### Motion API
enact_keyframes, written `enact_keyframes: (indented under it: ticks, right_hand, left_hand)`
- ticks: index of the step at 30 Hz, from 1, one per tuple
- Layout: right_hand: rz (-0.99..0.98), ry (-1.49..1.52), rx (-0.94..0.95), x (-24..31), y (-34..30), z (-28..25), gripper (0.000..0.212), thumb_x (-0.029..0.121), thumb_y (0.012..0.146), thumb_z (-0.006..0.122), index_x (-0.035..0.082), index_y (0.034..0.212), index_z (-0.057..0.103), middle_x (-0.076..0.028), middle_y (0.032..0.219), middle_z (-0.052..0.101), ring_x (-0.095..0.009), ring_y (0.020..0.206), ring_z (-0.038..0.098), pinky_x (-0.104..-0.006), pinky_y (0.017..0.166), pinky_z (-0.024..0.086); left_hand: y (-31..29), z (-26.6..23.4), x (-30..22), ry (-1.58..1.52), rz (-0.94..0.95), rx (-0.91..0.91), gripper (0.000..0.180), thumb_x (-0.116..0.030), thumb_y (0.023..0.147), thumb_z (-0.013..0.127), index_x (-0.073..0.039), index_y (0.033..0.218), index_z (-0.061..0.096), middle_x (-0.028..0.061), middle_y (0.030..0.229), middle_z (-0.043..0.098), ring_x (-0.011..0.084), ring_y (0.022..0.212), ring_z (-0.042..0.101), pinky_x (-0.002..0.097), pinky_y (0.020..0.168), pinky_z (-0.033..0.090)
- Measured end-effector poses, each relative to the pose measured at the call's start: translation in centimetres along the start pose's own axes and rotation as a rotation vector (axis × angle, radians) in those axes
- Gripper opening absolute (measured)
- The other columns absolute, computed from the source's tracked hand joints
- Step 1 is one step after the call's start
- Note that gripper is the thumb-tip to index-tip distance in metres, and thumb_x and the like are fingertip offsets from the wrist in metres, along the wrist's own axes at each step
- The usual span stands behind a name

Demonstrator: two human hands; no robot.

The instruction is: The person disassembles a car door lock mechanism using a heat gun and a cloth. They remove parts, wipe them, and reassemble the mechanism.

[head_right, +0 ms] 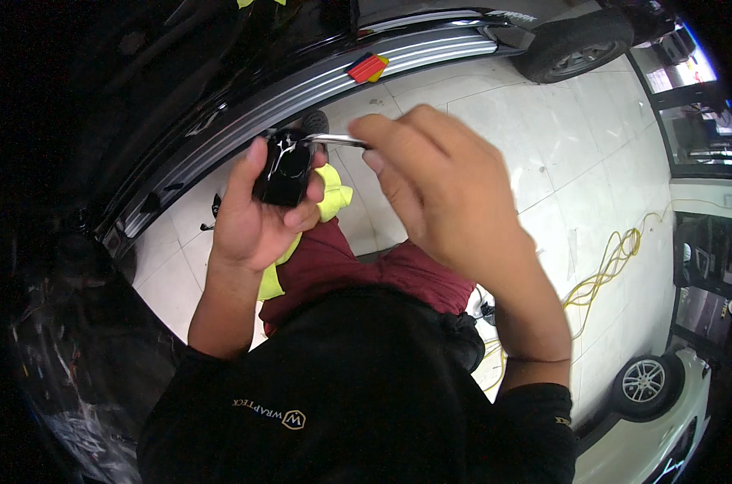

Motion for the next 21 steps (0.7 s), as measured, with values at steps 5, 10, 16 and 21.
enact_keyframes:
  ticks: [5, 10, 16, 21]
  right_hand:
    - [0.673, 0.665, 0.099, -5.0, -7.9, 8.6, 0.022, 0.020, 0.097, 0.055, 0.000, 0.103, 0.062, -0.003, 0.075, 0.057, -0.008, 0.069, 0.052, -0.0252, 0.062, 0.045]
    - [1.107, 1.316, 0.150, -4.4, -13.4, 17.0, 0.024, 0.013, 0.098, 0.050, 0.004, 0.120, 0.056, 0.000, 0.085, 0.054, -0.008, 0.069, 0.049, -0.0219, 0.061, 0.044]
    - [1.201, 1.578, 0.175, -4.4, -12.8, 18.1, 0.038, 0.008, 0.097, 0.046, 0.004, 0.135, 0.043, -0.006, 0.091, 0.056, -0.014, 0.075, 0.055, -0.0281, 0.067, 0.051]
    - [1.124, 1.621, 0.318, -4.7, -12.0, 17.9, 0.053, 0.004, 0.094, 0.049, 0.007, 0.144, 0.033, -0.011, 0.104, 0.054, -0.016, 0.082, 0.058, -0.0315, 0.072, 0.055]
  left_hand:
    - [-3.4, -7.5, -0.7, 1.261, -0.071, -0.090, 0.039, -0.036, 0.087, 0.064, 0.001, 0.098, 0.063, 0.0099, 0.085, 0.067, 0.0170, 0.071, 0.061, 0.0299, 0.063, 0.047]
    - [-8.0, -12.7, 1.5, 1.685, -0.382, -0.047, 0.046, -0.041, 0.082, 0.068, 0.002, 0.100, 0.063, 0.0169, 0.090, 0.064, 0.0323, 0.083, 0.061, 0.0384, 0.076, 0.047]
    - [-8.7, -11.5, 2.0, 1.894, -0.302, -0.177, 0.053, -0.042, 0.081, 0.069, 0.000, 0.112, 0.058, 0.0173, 0.102, 0.057, 0.0337, 0.095, 0.060, 0.0406, 0.082, 0.048]
    - [-9.1, -11.2, 1.0, 1.936, -0.184, -0.171, 0.059, -0.045, 0.081, 0.069, -0.002, 0.119, 0.055, 0.0174, 0.111, 0.054, 0.0337, 0.100, 0.059, 0.0424, 0.086, 0.047]
Point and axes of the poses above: each hand's wrist, its own y-axis towards the middle knuckle, its own z-axis out of the palm, x = y × z, the point moved 4 cm from there along y, towards the middle knuckle
